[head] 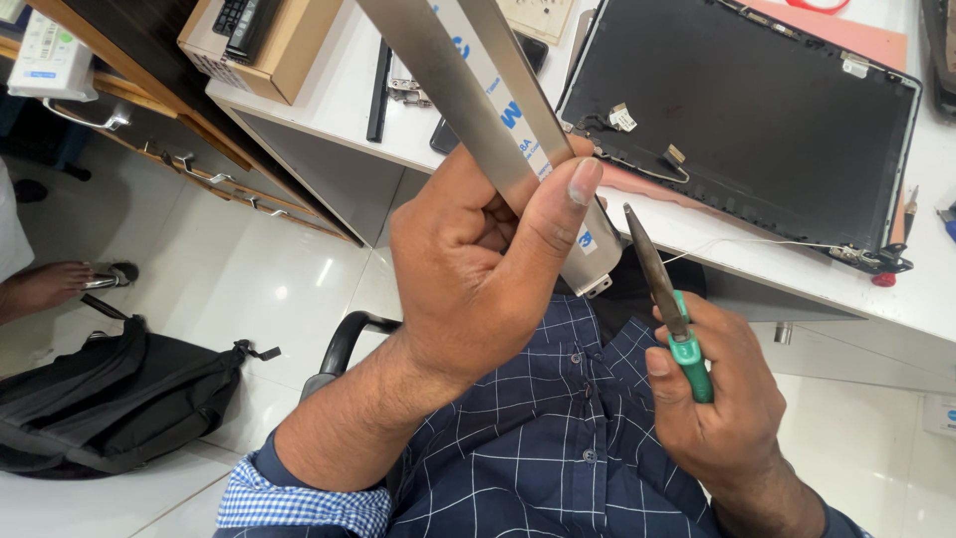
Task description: The person removes a metal bezel strip from a laptop screen assembly, trims its adhesive backing with pliers, and reattaches it to the screen frame. They use a screwdriver to pry the strip off, then pliers to trim the adhesive, and finally press the strip back into place along the edge of the screen.
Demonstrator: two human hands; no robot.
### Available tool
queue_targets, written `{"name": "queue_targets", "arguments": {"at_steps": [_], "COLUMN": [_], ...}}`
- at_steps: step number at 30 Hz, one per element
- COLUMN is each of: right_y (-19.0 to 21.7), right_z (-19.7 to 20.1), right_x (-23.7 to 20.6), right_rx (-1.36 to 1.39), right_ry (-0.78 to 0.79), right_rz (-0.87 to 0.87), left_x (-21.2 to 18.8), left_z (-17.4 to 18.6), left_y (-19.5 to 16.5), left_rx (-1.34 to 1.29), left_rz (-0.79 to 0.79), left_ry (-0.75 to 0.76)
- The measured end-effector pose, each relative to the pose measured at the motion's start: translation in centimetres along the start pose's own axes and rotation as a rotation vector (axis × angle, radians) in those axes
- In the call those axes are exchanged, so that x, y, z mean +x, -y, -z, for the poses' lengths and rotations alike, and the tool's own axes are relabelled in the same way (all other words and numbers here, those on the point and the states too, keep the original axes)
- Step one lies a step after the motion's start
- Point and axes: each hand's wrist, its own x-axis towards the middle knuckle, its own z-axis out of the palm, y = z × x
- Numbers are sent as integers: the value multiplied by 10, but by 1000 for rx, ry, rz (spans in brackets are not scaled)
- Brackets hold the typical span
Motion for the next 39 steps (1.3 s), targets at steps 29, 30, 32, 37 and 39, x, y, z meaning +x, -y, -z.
{"name": "queue_targets", "arguments": {"at_steps": [29,30,32,37,39], "right_y": [-9,-10,-10,-9,-9], "right_z": [3,3,3,7,10], "right_x": [4,4,1,0,-1], "right_rx": [-247,-239,-241,-192,-91], "right_ry": [-151,-157,-150,-95,-56], "right_rz": [178,178,162,101,60], "left_x": [-3,-3,-3,-3,-3], "left_z": [0,0,1,2,3], "left_y": [3,2,0,-4,-5], "left_rx": [-8,-10,-2,67,83], "left_rz": [-22,-18,1,10,10], "left_ry": [-33,-23,-9,35,53]}}
